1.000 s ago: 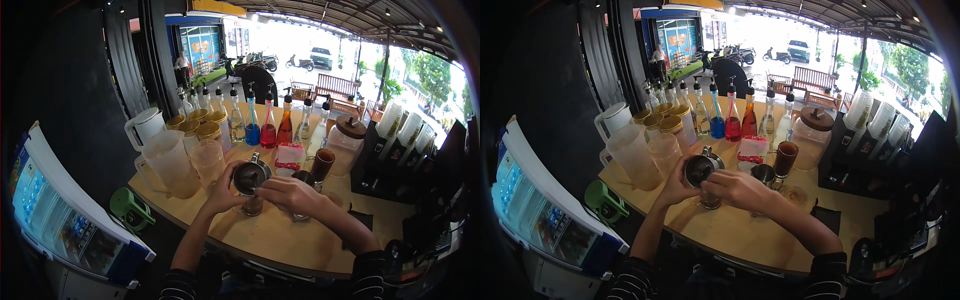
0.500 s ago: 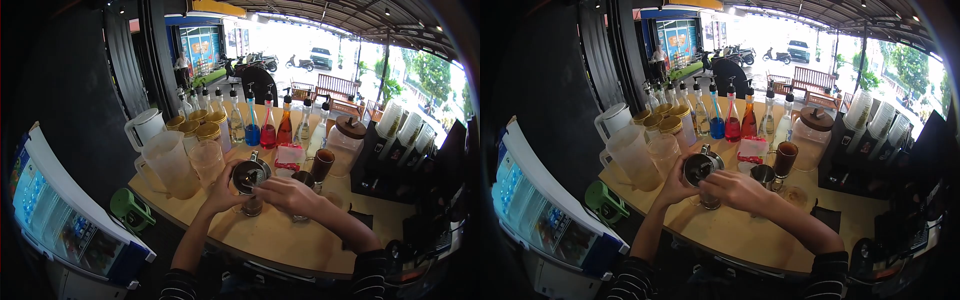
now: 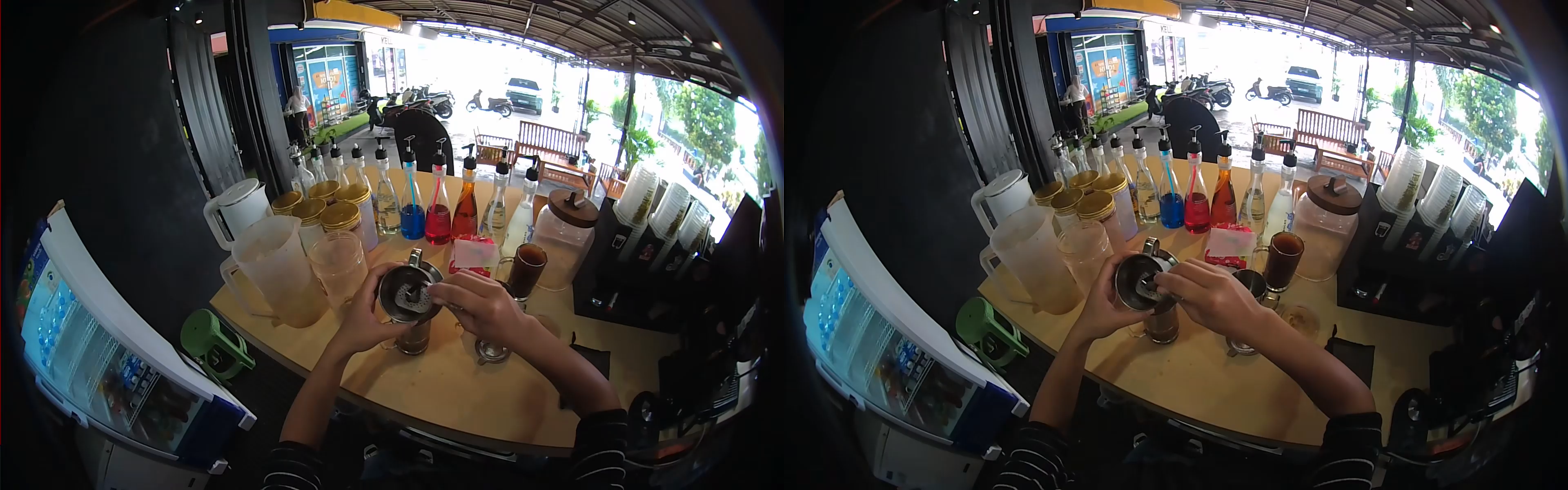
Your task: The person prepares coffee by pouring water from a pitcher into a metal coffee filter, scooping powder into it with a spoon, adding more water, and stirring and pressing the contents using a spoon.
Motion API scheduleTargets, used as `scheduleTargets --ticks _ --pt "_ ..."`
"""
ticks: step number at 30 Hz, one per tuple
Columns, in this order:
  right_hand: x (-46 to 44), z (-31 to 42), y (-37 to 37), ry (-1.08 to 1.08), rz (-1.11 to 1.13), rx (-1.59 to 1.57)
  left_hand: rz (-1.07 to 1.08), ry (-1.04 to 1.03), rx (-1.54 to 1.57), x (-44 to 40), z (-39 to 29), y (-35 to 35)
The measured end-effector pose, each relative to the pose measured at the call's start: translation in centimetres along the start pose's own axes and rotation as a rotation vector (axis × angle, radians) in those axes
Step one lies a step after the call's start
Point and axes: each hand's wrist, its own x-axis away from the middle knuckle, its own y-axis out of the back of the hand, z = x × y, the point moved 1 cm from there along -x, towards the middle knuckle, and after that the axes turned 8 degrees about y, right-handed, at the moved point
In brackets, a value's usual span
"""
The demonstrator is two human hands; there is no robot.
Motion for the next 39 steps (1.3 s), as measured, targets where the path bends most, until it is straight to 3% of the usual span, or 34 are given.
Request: scheduleTargets --ticks 5,7,11,13,25,28,39 --pt "-0.1 0.3 -0.5 0.051 0.063 -0.084 -0.03 0.014 0.025 0.0 -0.4 -0.3" --pt "-0.3 0.0 0.2 -0.078 0.058 -0.077 -0.016 -0.006 0.003 0.1 -0.1 -0.5" --pt "-0.5 0.6 -0.3 -0.119 -0.012 -0.224 -0.008 -0.01 -0.025 -0.2 0.4 0.0" --pt "-0.7 1.3 -0.1 -0.226 0.113 -0.362 -0.018 0.008 -0.011 -0.1 0.4 0.0" --pt "-0.8 0.6 -0.1 -0.284 -0.007 -0.347 -0.037 -0.005 0.001 0.0 -0.1 -0.5" --pt "-0.7 0.3 -0.1 -0.223 0.071 -0.376 -0.005 -0.001 -0.04 -0.1 0.7 0.0" --pt "-0.5 0.2 -0.2 -0.275 0.021 -0.364 -0.044 -0.035 -0.043 0.1 -0.3 -0.7"
